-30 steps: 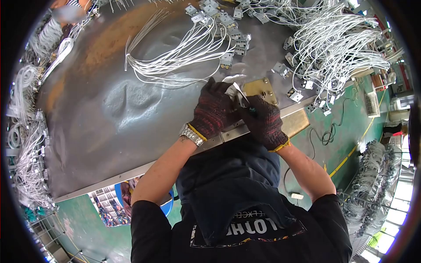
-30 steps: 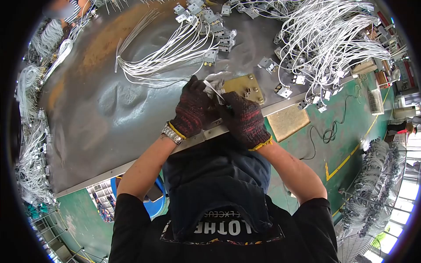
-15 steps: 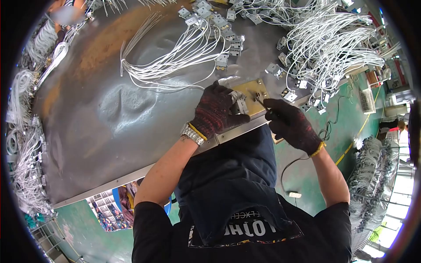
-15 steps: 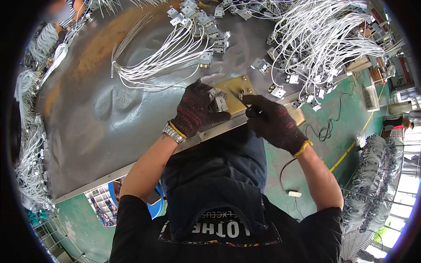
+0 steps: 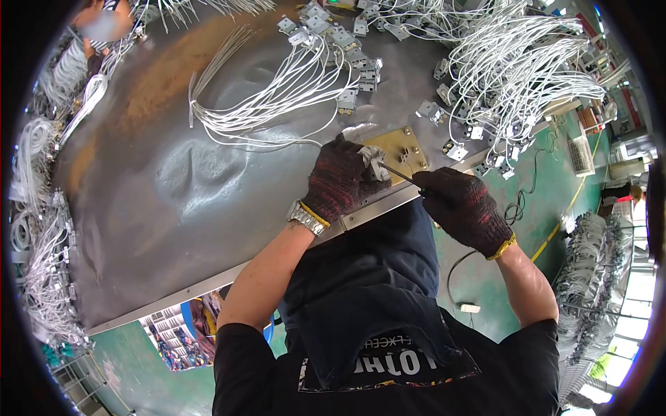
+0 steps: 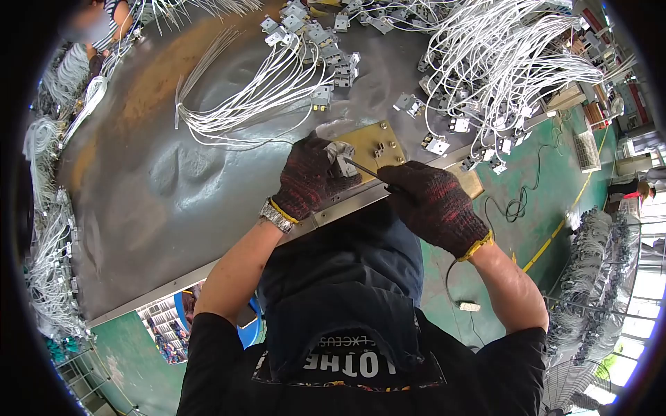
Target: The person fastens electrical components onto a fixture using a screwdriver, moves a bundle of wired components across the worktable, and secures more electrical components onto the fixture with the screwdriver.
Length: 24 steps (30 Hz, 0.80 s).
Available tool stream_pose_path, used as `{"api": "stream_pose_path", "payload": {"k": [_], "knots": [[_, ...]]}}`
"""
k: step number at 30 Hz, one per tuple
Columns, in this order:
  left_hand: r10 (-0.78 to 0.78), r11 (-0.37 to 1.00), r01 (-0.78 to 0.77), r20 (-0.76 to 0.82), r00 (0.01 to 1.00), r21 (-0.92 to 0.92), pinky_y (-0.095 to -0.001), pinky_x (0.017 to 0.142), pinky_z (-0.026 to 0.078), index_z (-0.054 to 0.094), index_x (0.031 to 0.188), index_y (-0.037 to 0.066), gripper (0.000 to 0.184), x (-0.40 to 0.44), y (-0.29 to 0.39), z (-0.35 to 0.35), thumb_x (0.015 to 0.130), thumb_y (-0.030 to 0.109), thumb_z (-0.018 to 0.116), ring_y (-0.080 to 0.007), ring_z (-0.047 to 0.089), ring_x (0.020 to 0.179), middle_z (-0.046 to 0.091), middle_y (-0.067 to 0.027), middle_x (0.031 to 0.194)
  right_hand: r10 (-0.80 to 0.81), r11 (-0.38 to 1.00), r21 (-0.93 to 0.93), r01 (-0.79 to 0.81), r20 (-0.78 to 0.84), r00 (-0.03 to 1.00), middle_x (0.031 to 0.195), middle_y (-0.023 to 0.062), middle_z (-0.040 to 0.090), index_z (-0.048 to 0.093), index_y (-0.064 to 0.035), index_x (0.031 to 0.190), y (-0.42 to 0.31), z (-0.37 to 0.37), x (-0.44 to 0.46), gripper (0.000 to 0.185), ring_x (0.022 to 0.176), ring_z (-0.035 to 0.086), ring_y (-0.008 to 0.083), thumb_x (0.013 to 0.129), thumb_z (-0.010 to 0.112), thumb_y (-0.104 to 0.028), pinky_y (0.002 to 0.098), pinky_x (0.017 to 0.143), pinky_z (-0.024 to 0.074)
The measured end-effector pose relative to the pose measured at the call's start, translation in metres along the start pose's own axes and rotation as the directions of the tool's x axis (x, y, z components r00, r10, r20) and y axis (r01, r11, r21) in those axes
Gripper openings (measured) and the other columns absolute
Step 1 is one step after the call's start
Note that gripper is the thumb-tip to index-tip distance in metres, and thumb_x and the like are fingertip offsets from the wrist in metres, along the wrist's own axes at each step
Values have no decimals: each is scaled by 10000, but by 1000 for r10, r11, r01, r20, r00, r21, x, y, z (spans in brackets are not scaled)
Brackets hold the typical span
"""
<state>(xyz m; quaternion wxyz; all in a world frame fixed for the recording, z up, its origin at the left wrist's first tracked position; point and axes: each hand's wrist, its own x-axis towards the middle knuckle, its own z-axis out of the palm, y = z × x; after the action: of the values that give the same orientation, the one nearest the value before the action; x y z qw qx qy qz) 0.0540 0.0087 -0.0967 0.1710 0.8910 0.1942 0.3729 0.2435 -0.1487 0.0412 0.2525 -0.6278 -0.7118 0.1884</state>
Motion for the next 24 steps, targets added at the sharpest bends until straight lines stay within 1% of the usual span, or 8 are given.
{"api": "stream_pose_path", "payload": {"k": [2, 4, 8, 14, 18, 20, 23, 24], "knots": [[5, 1000, -5, -1, 1000, -7, -453, 882, 539, 697, 1091, 122, 520, 1, 3, -2, 693, 380, 910, -322, 660, 999, 715, -89, 1009, 4, 999, -51, -4, -1, 1000, 952, 172, 711, 703, -14, 1178, -2, 0, -1, 330, 830, 707, 338, 848, 693, -2, 400, 735, 562], [-51, 998, 51, 32, 998, 23, -441, 951, 511, 739, 1091, 166, 487, 1, 3, -1, 726, 466, 857, -272, 670, 1010, 723, -73, 1017, 5, 995, -95, -4, 3, 1000, 956, 173, 710, 704, -21, 1176, -7, -3, -1, 334, 835, 705, 348, 842, 693, -4, 405, 730, 561], [-6, 998, 6, -11, 1000, 60, -455, 950, 507, 734, 1089, 170, 493, 0, 3, 1, 728, 481, 860, -285, 665, 1013, 720, -77, 1020, -18, 983, -185, 17, -5, 1000, 972, 170, 710, 708, -48, 1172, -13, -3, -2, 354, 857, 704, 368, 820, 704, -7, 422, 727, 563], [-57, 998, 55, 31, 998, 42, -458, 985, 486, 719, 1098, 167, 501, -1, 4, 1, 738, 489, 853, -296, 663, 1023, 718, -87, 1029, 12, 942, -335, 11, 68, 998, 1036, 166, 712, 710, -68, 1152, -28, -7, 2, 338, 883, 707, 377, 819, 701, -14, 445, 746, 575], [-21, 999, 21, 6, 1000, 33, -459, 991, 482, 703, 1110, 159, 503, 0, 2, 4, 756, 488, 840, -292, 665, 1014, 717, -88, 1024, 31, 936, -352, 1, 84, 996, 1061, 169, 711, 708, -69, 1153, -28, -1, 5, 335, 890, 707, 379, 824, 686, -11, 450, 749, 576], [-11, 1000, 12, -18, 1000, 23, -459, 990, 483, 698, 1114, 157, 506, 0, 1, 7, 759, 490, 837, -289, 666, 1008, 717, -87, 1020, -11, 949, -315, 3, -24, 1000, 1049, 170, 712, 709, -67, 1149, -22, 12, 1, 330, 891, 706, 382, 827, 676, -5, 452, 751, 578], [-15, 999, 15, -3, 1000, 46, -453, 993, 482, 698, 1117, 156, 511, 2, 5, 3, 760, 496, 834, -287, 666, 1005, 719, -88, 1017, -34, 963, -268, 18, -56, 998, 1035, 173, 712, 709, -56, 1139, -18, 14, -3, 323, 885, 705, 386, 823, 674, 1, 445, 750, 578], [-3, 999, 3, -14, 1000, 39, -465, 968, 495, 684, 1114, 136, 514, 2, 6, 1, 753, 460, 854, -318, 662, 1002, 715, -93, 1019, -38, 964, -267, 20, -63, 997, 1035, 173, 712, 709, -56, 1139, -17, 10, -3, 323, 885, 705, 386, 823, 674, 1, 445, 750, 578]]}}
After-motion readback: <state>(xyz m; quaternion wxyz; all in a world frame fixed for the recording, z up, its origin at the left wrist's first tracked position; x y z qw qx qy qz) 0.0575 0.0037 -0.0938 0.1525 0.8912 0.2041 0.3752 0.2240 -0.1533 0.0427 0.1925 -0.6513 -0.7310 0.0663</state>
